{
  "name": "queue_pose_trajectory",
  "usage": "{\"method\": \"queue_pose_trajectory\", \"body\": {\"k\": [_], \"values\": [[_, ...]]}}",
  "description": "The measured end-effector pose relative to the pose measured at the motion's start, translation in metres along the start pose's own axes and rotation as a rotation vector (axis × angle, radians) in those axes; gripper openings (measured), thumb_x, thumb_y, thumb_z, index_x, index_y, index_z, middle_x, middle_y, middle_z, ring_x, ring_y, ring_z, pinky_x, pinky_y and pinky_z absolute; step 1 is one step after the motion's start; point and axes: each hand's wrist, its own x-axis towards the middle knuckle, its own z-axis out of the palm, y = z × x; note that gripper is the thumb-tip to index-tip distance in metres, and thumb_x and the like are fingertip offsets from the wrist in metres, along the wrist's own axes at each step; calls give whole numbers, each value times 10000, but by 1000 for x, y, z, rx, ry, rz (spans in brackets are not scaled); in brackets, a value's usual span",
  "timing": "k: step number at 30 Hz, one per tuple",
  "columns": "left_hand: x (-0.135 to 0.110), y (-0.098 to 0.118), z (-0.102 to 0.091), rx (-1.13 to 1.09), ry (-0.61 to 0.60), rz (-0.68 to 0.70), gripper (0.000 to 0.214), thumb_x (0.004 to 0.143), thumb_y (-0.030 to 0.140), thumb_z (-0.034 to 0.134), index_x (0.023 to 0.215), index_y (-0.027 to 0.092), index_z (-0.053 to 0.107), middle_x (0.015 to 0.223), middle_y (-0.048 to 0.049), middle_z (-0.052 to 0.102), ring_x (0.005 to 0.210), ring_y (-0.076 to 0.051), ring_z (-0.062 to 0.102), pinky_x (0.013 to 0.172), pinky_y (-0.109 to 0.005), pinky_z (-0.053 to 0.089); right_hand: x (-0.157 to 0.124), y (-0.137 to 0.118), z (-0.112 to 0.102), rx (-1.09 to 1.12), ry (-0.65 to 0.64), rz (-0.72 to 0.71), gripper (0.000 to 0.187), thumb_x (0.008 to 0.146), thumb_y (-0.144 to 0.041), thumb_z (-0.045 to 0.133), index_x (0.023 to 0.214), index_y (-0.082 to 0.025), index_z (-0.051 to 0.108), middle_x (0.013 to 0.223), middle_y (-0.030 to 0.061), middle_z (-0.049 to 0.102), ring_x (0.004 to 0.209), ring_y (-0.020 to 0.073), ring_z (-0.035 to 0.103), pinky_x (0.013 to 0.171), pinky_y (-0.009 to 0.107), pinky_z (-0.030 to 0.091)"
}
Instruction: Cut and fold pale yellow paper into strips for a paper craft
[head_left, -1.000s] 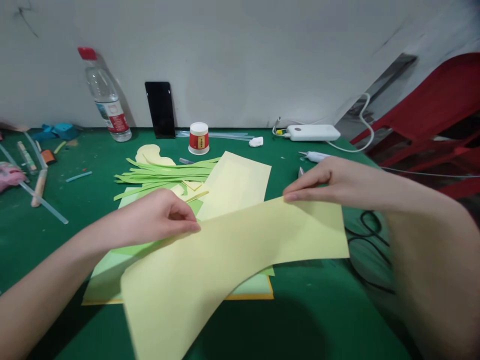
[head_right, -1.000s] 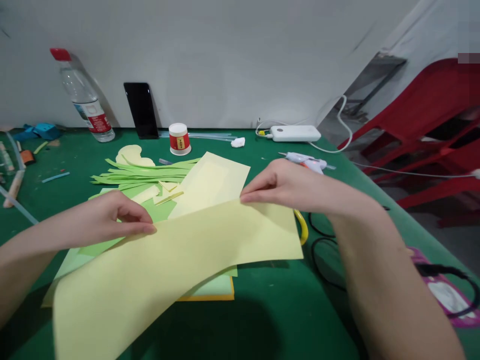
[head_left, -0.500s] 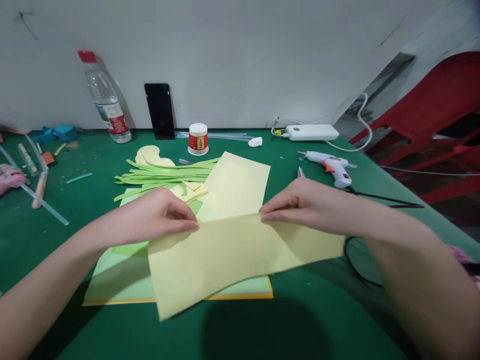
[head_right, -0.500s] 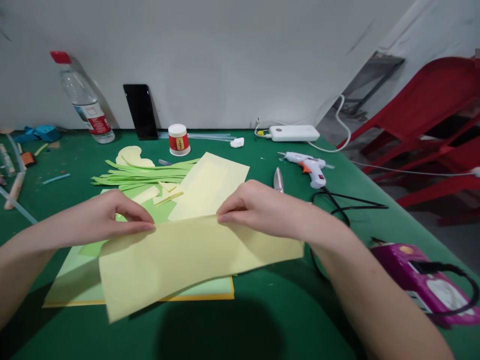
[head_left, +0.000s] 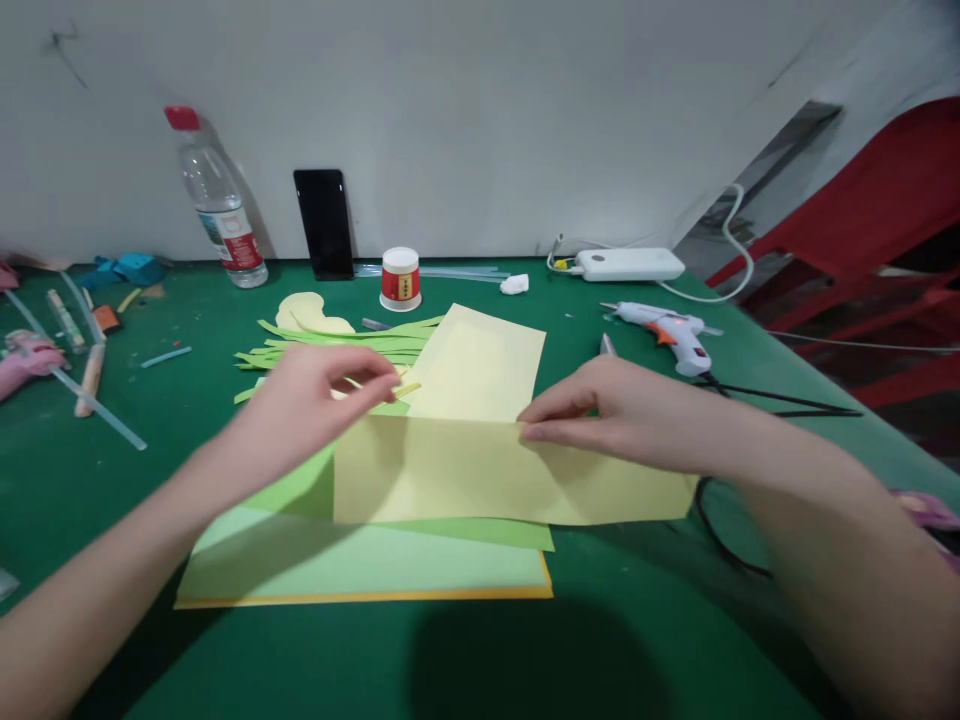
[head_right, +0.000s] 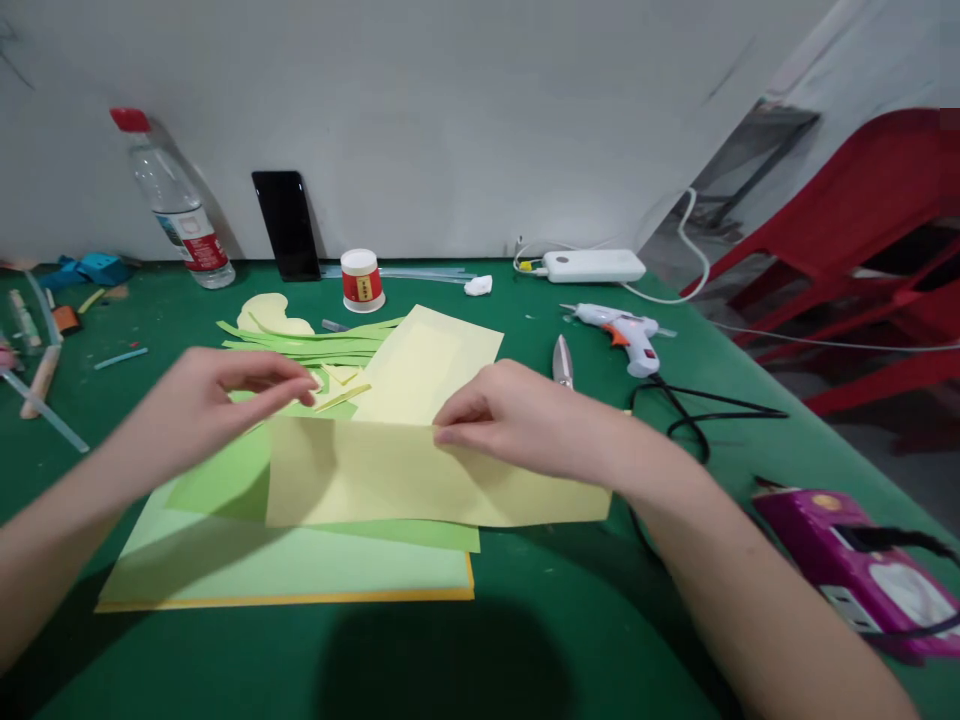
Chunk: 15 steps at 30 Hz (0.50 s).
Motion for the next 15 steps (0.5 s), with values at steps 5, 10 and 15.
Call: {"method": "queue_pose_trajectory", "body": {"k": [5,10,15], "values": [[-11,18,44,-88,-48,238,137,811,196,523,877,158,637,860,-9,689,777,-128,616,697,-217,452,2,-25,24,-87,50,-36,297,843,-255,421,758,-188,698,608,8,651,497,98,516,482,217,325],[-18,17,54,-102,-64,288,116,823,174,522,821,156,636,775,0,676,691,-101,601,621,-189,451,0,-40,41,-201,126,-4,309,845,-207,401,736,-198,690,611,25,665,526,117,566,481,223,285],[-16,18,49,-75,-36,293,121,805,158,529,781,154,648,732,4,684,647,-103,606,597,-195,452,-2,-44,42,-277,153,18,316,829,-192,389,737,-206,690,599,27,667,519,134,579,472,241,247]]}}
